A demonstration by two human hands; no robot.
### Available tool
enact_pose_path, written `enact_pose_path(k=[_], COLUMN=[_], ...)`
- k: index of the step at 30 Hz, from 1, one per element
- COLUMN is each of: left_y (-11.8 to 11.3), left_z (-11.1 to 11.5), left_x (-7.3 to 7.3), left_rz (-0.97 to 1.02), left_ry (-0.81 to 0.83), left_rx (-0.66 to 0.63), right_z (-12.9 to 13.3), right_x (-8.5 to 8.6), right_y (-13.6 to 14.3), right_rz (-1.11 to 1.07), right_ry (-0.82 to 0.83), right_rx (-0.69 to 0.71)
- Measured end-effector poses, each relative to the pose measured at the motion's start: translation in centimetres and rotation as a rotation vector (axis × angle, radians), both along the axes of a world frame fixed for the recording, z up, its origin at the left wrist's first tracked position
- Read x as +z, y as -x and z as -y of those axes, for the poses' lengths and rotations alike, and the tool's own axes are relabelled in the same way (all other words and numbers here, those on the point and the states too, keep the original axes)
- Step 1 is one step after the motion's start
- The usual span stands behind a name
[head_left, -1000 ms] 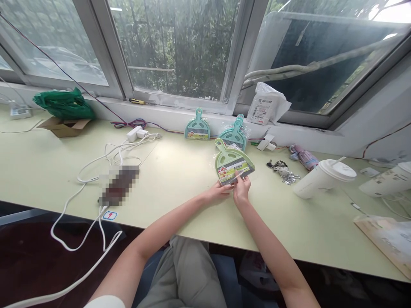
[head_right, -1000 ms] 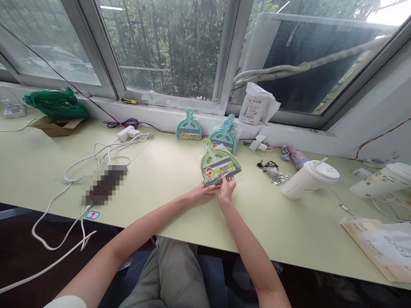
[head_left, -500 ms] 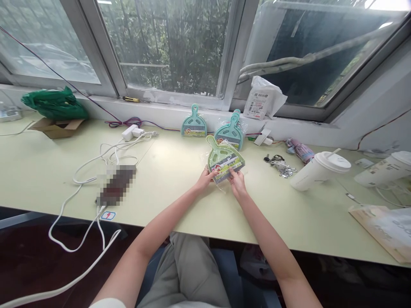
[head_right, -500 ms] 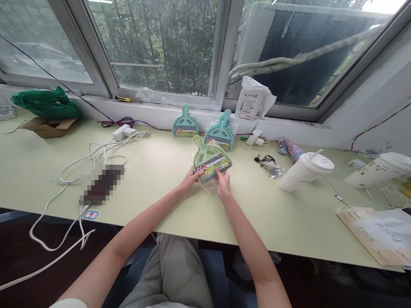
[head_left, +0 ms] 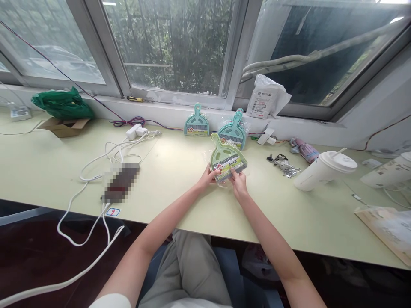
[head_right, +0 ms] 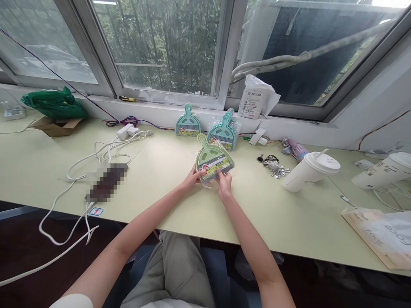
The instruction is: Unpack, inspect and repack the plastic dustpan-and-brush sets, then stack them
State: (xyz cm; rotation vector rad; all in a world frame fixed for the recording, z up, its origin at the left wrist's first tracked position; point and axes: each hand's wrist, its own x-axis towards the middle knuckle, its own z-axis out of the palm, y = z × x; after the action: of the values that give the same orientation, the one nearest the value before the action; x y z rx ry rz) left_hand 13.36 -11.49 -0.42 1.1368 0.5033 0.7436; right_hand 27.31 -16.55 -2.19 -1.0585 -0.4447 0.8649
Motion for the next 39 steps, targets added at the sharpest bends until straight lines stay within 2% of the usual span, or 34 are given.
enact_pose_path(k=[4, 7, 11, 12, 13, 17, 19, 21, 27, 34, 36, 39], left_y=[-0.1, -0.1, 0.1, 0.2, 0.5, 1.5, 1.8, 2.0, 2.3, 2.9, 3.0, 2.9], left_z=[0.1, -0.1, -1.4, -1.8, -2.3, -3.6, -3.8, -3.9, -3.9, -3.9, -3.8, -3.4], left_x=[-0.2, -0.4, -0.8, -0.9, -1.0, -1.1, -1.2, -1.2, -0.9, -1.1, -1.3, -1.4], left_rz=[-0.011, -0.02, -0.017, -0.002, 0.011, 0.014, -0.013, -0.034, -0.081, -0.101, -0.121, -0.153], left_ry=[0.005, 0.022, 0.12, 0.145, 0.167, 0.228, 0.253, 0.259, 0.231, 0.07, 0.033, -0.012], left_rx=[0.042, 0.088, 0.2, 0.215, 0.225, 0.193, 0.138, 0.08, -0.075, -0.23, -0.246, -0.233], right_z=[0.6, 0.5, 0.4, 0.6, 0.8, 2.1, 2.4, 2.2, 0.9, 0.4, 0.3, -0.1], right_x=[0.1, 0.3, 1.1, 1.3, 1.6, 2.7, 2.8, 2.5, 0.6, -0.7, -0.9, -1.3], right_y=[0.9, 0.5, -1.5, -2.0, -2.6, -4.2, -4.6, -4.9, -6.1, -5.9, -5.8, -6.0], right_rz=[-0.011, -0.002, 0.143, 0.249, 0.395, 1.201, 1.475, 1.559, 1.4, 1.225, 1.064, 0.714], right_ry=[0.012, 0.028, 0.17, 0.22, 0.254, 0.172, 0.108, 0.057, -0.015, 0.094, 0.102, 0.127], right_rx=[0.008, 0.072, 0.351, 0.377, 0.343, -0.03, -0.054, -0.031, -0.063, -0.146, -0.113, 0.095])
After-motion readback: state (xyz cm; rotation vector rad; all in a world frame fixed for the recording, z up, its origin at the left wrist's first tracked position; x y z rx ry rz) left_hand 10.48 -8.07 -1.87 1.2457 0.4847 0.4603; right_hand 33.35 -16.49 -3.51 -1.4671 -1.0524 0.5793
